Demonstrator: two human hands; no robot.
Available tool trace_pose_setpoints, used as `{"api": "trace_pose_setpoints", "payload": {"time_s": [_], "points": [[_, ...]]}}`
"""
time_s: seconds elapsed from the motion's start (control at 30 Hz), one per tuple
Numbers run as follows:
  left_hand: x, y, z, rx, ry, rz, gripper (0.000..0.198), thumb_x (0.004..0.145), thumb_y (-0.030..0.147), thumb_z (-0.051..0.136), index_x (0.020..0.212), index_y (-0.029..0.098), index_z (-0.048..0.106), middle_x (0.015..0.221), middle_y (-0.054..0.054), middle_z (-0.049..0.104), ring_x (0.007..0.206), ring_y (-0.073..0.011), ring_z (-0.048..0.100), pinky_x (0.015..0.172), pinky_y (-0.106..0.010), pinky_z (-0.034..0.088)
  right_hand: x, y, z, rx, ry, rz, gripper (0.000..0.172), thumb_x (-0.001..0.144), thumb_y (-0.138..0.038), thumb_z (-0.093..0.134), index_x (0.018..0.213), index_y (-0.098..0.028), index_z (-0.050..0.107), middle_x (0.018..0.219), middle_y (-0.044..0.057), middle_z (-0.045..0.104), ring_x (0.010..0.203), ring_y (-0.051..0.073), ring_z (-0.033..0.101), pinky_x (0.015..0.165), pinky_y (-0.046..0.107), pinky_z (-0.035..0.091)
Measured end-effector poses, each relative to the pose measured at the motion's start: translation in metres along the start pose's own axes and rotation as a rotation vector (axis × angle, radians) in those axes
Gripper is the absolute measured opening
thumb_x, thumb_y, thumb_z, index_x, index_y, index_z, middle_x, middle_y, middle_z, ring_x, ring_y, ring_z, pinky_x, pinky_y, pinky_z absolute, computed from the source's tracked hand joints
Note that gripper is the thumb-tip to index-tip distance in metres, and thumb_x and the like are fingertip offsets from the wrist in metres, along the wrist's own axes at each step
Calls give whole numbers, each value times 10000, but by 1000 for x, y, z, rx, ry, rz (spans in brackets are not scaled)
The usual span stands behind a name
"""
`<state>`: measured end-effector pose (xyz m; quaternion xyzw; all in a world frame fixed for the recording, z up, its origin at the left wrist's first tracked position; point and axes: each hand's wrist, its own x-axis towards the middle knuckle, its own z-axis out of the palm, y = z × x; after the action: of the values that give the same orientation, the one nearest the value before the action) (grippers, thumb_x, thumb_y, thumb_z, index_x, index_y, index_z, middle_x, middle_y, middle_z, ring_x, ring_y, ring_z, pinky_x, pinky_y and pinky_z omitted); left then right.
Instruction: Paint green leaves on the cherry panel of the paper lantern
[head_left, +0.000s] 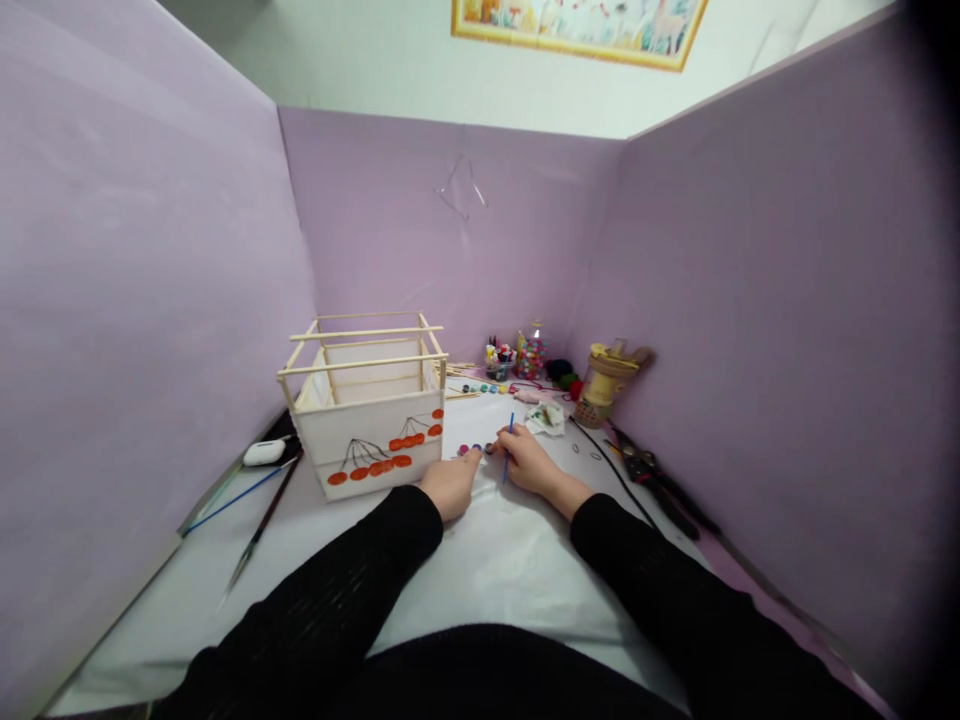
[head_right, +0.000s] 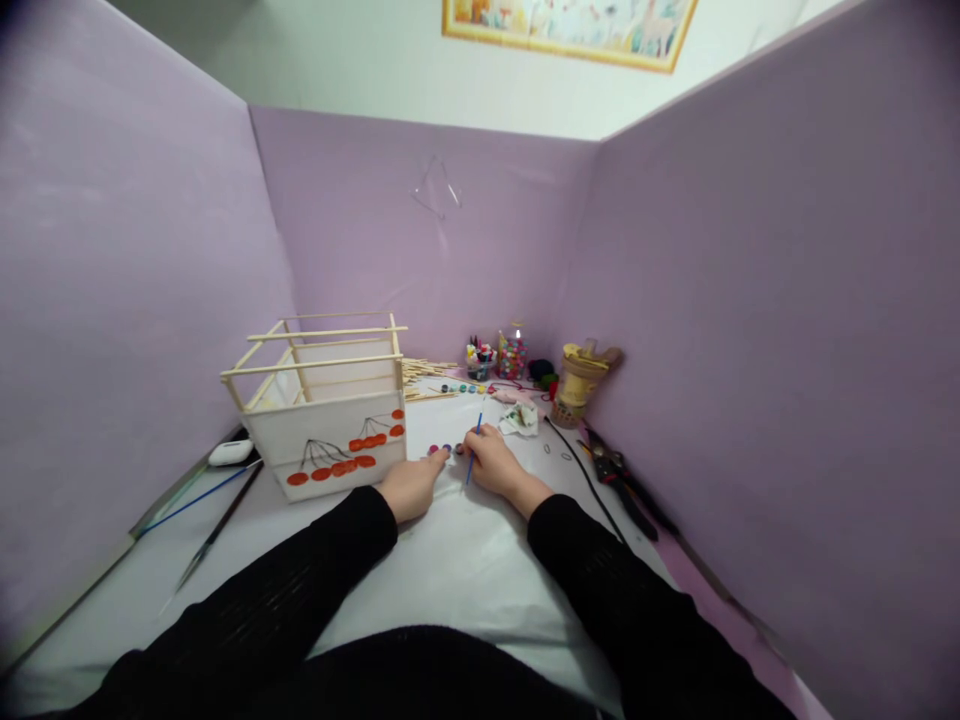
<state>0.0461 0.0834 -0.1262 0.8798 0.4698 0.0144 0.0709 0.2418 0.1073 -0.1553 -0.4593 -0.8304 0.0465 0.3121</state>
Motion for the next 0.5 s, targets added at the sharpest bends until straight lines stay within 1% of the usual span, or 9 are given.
{"api": "trace_pose_setpoints", "payload": {"time_s": [0.17,0.3,0.5], "points": [[0,0,1,-7,7,14,549,805,88,417,1344,165,348,1170,-164,631,982,-287,659,771,-381,507,0,1,2,-100,-15,17,142,833,-139,487,713,-179,552,764,54,538,780,174,464,738,267,347],[1,-1,3,6,13,13,559,801,80,416,1349,160,341,1160,-167,635,983,-286,661,769,-374,506,0,0,3,-163,-55,11,103,800,-108,499,764,-175,569,742,42,520,758,167,450,720,257,324],[2,-2,6,17,1,24,591,796,86,420,1373,153,315,1153,-169,638,981,-298,659,779,-392,506,-1,-4,3,-201,-122,16,135,767,-70,475,798,-165,566,770,54,543,799,172,464,748,254,325]]}}
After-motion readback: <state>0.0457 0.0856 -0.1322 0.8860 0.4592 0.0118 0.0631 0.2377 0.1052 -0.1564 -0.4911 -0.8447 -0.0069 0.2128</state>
